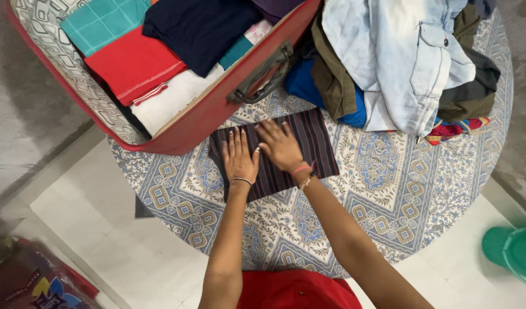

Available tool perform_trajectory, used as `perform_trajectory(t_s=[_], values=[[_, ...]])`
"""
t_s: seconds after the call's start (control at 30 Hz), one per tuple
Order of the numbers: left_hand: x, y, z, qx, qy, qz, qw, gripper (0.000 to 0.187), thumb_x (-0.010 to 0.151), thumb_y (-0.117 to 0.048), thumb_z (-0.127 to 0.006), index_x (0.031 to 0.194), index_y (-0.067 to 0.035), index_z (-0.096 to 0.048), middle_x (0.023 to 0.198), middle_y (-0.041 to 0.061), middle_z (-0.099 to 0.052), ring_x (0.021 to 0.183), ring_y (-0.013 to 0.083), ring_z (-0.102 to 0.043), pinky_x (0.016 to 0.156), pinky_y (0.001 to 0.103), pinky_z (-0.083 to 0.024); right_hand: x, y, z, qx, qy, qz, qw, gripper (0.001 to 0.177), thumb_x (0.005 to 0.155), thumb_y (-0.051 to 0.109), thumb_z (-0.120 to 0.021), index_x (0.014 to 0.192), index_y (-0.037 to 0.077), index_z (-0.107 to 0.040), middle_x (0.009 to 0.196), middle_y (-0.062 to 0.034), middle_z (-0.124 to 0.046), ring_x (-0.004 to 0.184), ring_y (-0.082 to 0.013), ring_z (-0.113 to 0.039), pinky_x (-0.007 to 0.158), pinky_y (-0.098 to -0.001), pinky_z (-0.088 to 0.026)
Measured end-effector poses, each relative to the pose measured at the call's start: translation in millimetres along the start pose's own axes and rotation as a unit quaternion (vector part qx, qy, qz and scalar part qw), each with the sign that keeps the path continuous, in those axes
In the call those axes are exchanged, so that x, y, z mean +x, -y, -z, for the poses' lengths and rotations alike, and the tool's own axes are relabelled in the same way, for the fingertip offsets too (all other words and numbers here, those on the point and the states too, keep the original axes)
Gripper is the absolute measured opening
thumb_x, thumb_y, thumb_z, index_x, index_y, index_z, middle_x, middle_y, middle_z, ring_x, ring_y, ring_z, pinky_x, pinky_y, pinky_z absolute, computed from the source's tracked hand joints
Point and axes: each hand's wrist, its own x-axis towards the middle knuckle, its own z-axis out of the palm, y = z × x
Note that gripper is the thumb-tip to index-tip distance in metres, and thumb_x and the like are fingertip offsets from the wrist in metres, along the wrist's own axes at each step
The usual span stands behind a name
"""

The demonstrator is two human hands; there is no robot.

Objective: The person folds a shirt and a pair of jeans by hand on a table and places them into an open suitcase.

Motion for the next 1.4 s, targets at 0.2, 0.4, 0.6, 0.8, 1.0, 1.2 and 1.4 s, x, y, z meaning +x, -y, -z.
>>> perform_trajectory(t_s=[0.2,0.4,0.6,0.8,1.0,1.2,1.4], values=[[-1,17,20,0.036,0.008,0.046,0.998,0.081,0.1,-0.053,-0.043,0.161,-0.004,-0.023,0.168,0.011,-0.024,0.157,0.0297,-0.013,0.127,0.051,-0.005,-8,-75,-1,-0.054,-0.037,-0.161,0.985,0.059,0.107,0.051,-0.041,0.154,0.016,-0.043,0.162,-0.0095,-0.039,0.153,-0.0262,-0.03,0.125,-0.0578,-0.015],[-4,10,24,0.019,0.011,0.049,0.999,0.08,0.1,-0.051,-0.044,0.161,-0.003,-0.022,0.17,0.011,-0.021,0.157,0.0304,-0.011,0.125,0.052,-0.004,-46,-84,14,-0.019,-0.073,-0.328,0.942,0.067,0.104,0.05,-0.042,0.158,0.01,-0.037,0.164,-0.0091,-0.038,0.151,-0.0284,-0.032,0.123,-0.0607,-0.011],[-52,-29,5,0.129,-0.023,-0.065,0.989,0.074,0.105,-0.05,-0.037,0.163,-0.007,-0.02,0.172,0.009,-0.014,0.159,0.0251,-0.006,0.127,0.053,-0.001,-86,-6,3,0.039,-0.129,-0.124,0.983,0.065,0.108,0.043,-0.042,0.162,0.009,-0.03,0.173,-0.0098,-0.028,0.162,-0.0253,-0.021,0.131,-0.0558,-0.009],[-81,-13,22,0.068,0.115,0.009,0.991,0.083,0.102,-0.061,-0.036,0.163,-0.009,-0.013,0.172,0.011,-0.007,0.159,0.0247,-0.003,0.127,0.054,0.002,-108,-7,8,-0.05,-0.02,-0.116,0.992,0.07,0.104,0.054,-0.035,0.162,0.015,-0.028,0.17,-0.0062,-0.025,0.157,-0.0217,-0.017,0.126,-0.0552,-0.004],[-88,4,38,0.051,0.109,0.055,0.991,0.086,0.097,-0.063,-0.038,0.164,-0.015,-0.011,0.171,0.007,-0.003,0.158,0.0257,0.0,0.125,0.055,0.002,-133,-40,16,-0.065,-0.032,-0.229,0.971,0.071,0.103,0.057,-0.035,0.162,0.018,-0.029,0.17,-0.0055,-0.025,0.157,-0.0245,-0.018,0.124,-0.0577,-0.006],[-88,3,37,0.059,0.105,0.061,0.991,0.083,0.099,-0.058,-0.045,0.163,-0.015,-0.016,0.171,0.01,-0.002,0.156,0.0311,0.002,0.122,0.059,0.003,-145,-67,0,-0.008,-0.149,-0.256,0.955,0.07,0.104,0.045,-0.052,0.161,0.009,-0.032,0.163,-0.0166,-0.041,0.151,-0.0345,-0.033,0.121,-0.0585,-0.023],[-83,-38,17,-0.314,0.054,0.009,0.948,0.059,0.105,-0.048,-0.039,0.159,-0.025,-0.045,0.173,0.003,-0.04,0.161,0.0196,-0.038,0.133,0.04,-0.039,-110,-117,-1,0.114,-0.156,-0.322,0.927,0.049,0.101,0.027,-0.07,0.143,0.005,-0.061,0.133,-0.0231,-0.062,0.115,-0.0357,-0.061,0.101,-0.0443,-0.052]])
